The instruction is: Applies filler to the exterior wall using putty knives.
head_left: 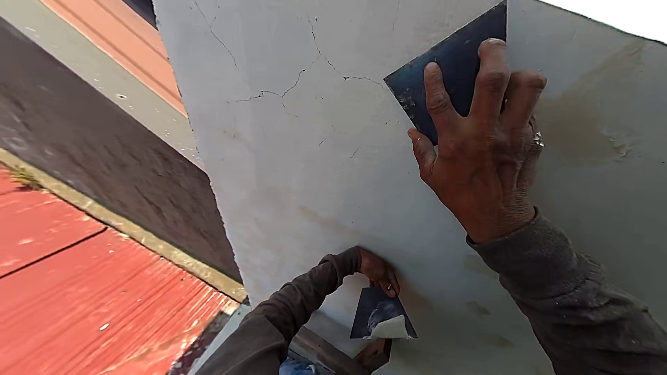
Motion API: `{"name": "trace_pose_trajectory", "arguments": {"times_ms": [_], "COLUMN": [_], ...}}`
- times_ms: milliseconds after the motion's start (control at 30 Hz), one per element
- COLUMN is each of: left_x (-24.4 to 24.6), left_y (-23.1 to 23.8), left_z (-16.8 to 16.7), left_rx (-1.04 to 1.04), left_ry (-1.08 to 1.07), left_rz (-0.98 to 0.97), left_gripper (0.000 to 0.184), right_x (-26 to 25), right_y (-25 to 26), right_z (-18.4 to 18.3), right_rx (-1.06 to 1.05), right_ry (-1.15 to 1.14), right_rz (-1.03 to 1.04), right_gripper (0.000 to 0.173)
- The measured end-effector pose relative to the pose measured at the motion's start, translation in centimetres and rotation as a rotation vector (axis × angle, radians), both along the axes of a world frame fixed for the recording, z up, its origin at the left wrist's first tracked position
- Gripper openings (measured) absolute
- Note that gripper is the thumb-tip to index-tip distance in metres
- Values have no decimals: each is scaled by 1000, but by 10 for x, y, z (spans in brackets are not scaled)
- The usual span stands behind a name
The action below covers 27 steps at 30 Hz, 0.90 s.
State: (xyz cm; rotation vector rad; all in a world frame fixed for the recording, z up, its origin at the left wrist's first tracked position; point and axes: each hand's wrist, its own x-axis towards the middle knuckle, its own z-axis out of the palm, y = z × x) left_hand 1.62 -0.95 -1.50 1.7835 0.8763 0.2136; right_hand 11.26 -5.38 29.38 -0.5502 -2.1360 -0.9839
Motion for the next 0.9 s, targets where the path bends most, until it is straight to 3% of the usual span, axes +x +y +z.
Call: {"name": "trace_pose_trajectory", "arguments": {"times_ms": [167,367,533,667,800,900], "left_x": [-3,-3,2,1,-3,-11], "left_y": [0,1,-2,-1,-9,-31], "left_z": [-1,-1,3,1,-1,-19], "left_rx": [28,42,-1,47,31,-37], "left_ry": [-3,-5,-1,-61,-175,-278], "left_rz": [-23,-52,-22,-27,54,136], "left_gripper": [25,26,25,24,21,20], "right_x": [-15,9,-4,-44,-20,20], "right_y": [2,-27,-33,-18,-16,-10], "right_z": [-5,-15,34,55,32,-11], "right_rx": [-75,-173,-116,-106,-388,-426], "right_ry": [-48,-142,-158,-151,-217,-157], "right_rz": [-96,-304,-150,-75,-180,-231], "right_gripper": [72,67,63,38,47,57]}}
